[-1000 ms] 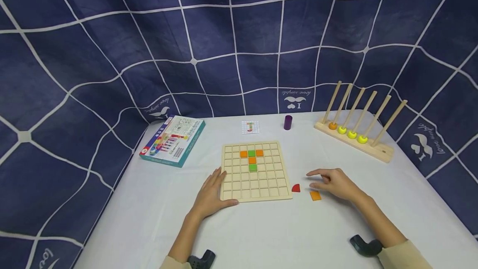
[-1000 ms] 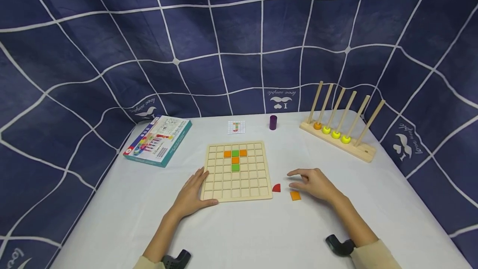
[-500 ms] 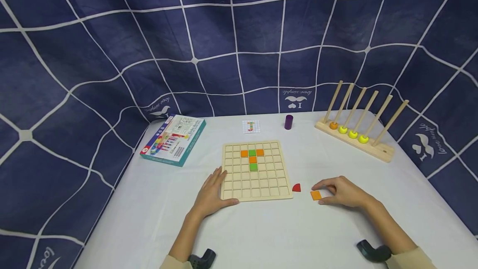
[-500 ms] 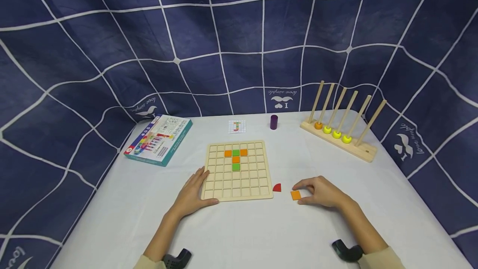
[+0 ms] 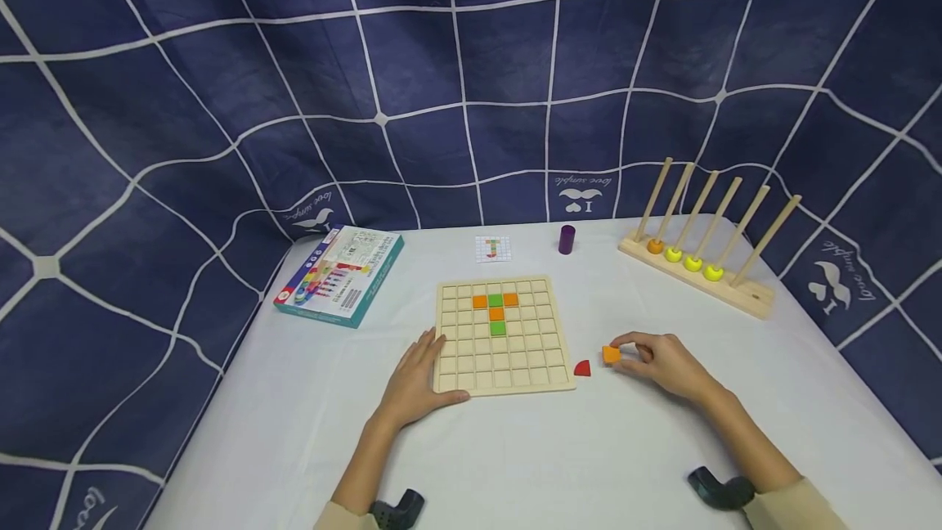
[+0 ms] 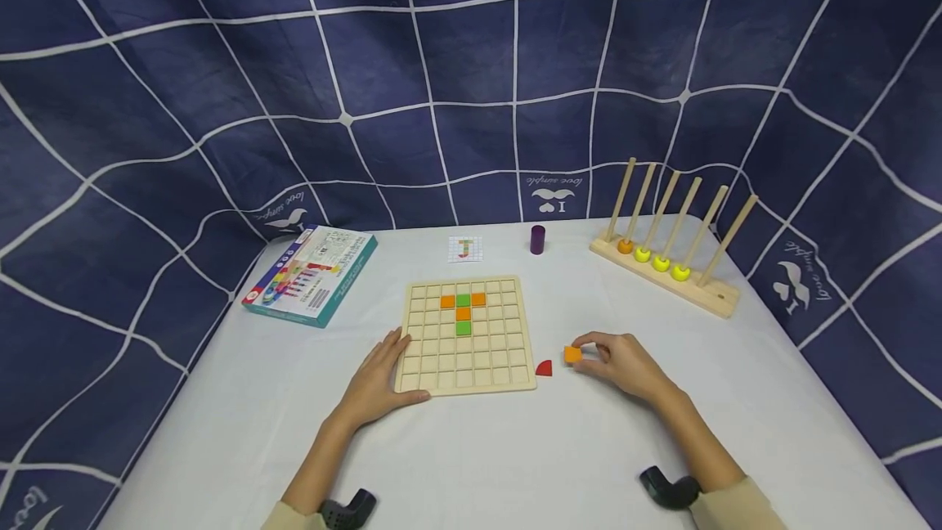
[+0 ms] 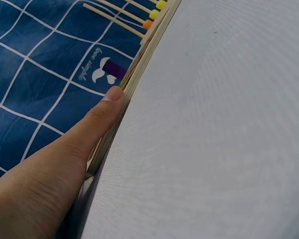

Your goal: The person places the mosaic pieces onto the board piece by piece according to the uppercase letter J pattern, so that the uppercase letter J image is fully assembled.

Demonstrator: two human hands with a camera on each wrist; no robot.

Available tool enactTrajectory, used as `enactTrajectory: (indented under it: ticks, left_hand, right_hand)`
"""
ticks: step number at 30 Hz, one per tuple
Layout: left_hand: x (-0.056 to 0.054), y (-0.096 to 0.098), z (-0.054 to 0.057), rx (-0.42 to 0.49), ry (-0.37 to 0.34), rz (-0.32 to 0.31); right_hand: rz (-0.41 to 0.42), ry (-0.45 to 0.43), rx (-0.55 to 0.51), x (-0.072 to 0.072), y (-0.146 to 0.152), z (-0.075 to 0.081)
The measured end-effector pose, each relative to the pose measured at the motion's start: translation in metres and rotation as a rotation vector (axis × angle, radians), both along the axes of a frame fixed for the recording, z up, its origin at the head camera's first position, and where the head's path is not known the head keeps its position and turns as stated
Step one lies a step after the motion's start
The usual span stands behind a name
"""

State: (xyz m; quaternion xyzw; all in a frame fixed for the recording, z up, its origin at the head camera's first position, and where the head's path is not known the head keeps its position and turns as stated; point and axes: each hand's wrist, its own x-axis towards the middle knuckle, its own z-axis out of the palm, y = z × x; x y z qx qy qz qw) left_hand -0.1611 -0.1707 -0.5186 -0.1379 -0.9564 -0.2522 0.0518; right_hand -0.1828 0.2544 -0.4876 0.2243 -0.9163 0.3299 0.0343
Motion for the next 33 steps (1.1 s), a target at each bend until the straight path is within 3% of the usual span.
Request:
enactTrajectory:
  ticks: [4, 8, 18, 25, 33]
  left_hand:
    - [0.0, 0.0, 0.001, -0.001, -0.005, 0.005]
    - [0.0, 0.0, 0.002, 0.004, -0.008, 0.006]
    - [0.001, -0.001, 0.002, 0.004, -0.001, -0.006]
    - [0.0, -0.002, 0.0, 0.0, 0.011, -0.015]
    - [0.0, -0.001, 0.002, 0.007, 0.015, -0.014]
  right_hand:
    - [-0.047, 0.12, -0.029, -0.007, -0.018, 0.005]
    - [-0.041, 0.163, -0.047, -0.015, -0.04, 0.009]
    - [0.06, 0.166, 0.025, -0.032, -0.104, 0.011]
    - [0.138, 0.164, 0.067, -0.041, -0.142, 0.002]
    - [0.143, 0.111, 0.092, -0.045, -0.165, -0.005]
